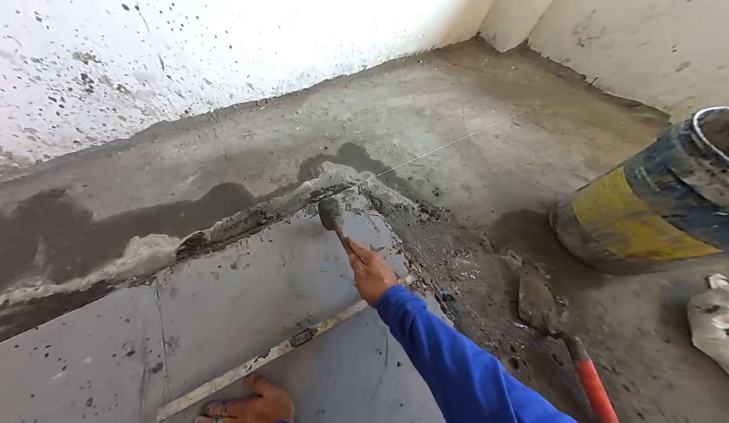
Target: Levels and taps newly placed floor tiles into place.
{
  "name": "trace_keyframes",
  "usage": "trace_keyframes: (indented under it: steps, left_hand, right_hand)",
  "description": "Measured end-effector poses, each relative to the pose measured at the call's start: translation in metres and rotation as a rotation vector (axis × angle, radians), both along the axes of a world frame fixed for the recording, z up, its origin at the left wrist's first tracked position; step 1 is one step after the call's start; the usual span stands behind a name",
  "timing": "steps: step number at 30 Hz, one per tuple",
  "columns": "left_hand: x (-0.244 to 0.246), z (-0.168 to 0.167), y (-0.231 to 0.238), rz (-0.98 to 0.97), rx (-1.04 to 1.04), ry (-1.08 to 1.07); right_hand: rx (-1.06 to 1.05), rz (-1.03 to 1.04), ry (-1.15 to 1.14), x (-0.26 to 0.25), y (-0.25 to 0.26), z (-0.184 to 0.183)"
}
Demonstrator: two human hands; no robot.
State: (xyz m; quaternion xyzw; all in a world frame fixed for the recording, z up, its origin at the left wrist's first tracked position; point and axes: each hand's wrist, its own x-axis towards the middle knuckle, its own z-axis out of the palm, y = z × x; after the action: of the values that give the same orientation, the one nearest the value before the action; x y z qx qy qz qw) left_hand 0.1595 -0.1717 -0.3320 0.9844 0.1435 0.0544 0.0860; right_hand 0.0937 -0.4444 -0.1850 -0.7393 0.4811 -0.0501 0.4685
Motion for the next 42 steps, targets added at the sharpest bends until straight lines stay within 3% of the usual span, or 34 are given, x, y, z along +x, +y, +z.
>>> trace_keyframes:
  steps: [4, 7, 13, 19, 22, 25, 30, 33, 37, 40, 42]
  left_hand:
    - [-0.003, 0.004, 0.001, 0.015, -0.022, 0.013]
    - [0.0, 0.01, -0.004, 0.023, -0.07, 0.036]
    - [-0.001, 0.002, 0.001, 0.013, -0.036, 0.03]
    - [-0.003, 0.008, 0.002, 0.007, -0.005, 0.049]
    - [-0.002, 0.012, 0.0, 0.005, -0.012, 0.075]
    - [-0.003, 0.014, -0.001, 0.011, -0.017, 0.081]
    - [-0.003, 0.016, -0.003, 0.018, -0.034, 0.103]
    - [-0.004, 0.013, -0.001, 0.015, -0.027, 0.076]
    - [-0.003, 0.011, -0.002, 0.014, -0.042, 0.074]
    - [-0.004, 0.012, -0.001, 0.01, -0.051, 0.071]
    - [-0.004, 0.009, -0.002, 0.005, -0.052, 0.067]
  right_hand:
    - [0.033, 0.109, -0.009, 0.017, 0.009, -0.011]
    - [-0.012, 0.087, -0.077, 0.011, 0.017, 0.011]
    - [-0.288, -0.091, -0.448, -0.143, 0.092, 0.007]
    - [-0.274, -0.385, -0.21, -0.244, 0.175, -0.006]
    - [-0.311, -0.407, 0.018, -0.269, 0.194, -0.037]
    - [-0.171, -0.363, 0.23, -0.283, 0.195, -0.051]
    - [-0.287, -0.354, 0.254, -0.292, 0.206, -0.047]
    - [-0.073, -0.321, 0.342, -0.301, 0.202, -0.042]
    - [-0.199, -0.346, 0.26, -0.31, 0.211, -0.033]
    - [-0.048, -0.294, 0.405, -0.324, 0.222, -0.035]
    - [-0.066, -0.291, 0.397, -0.335, 0.223, -0.037]
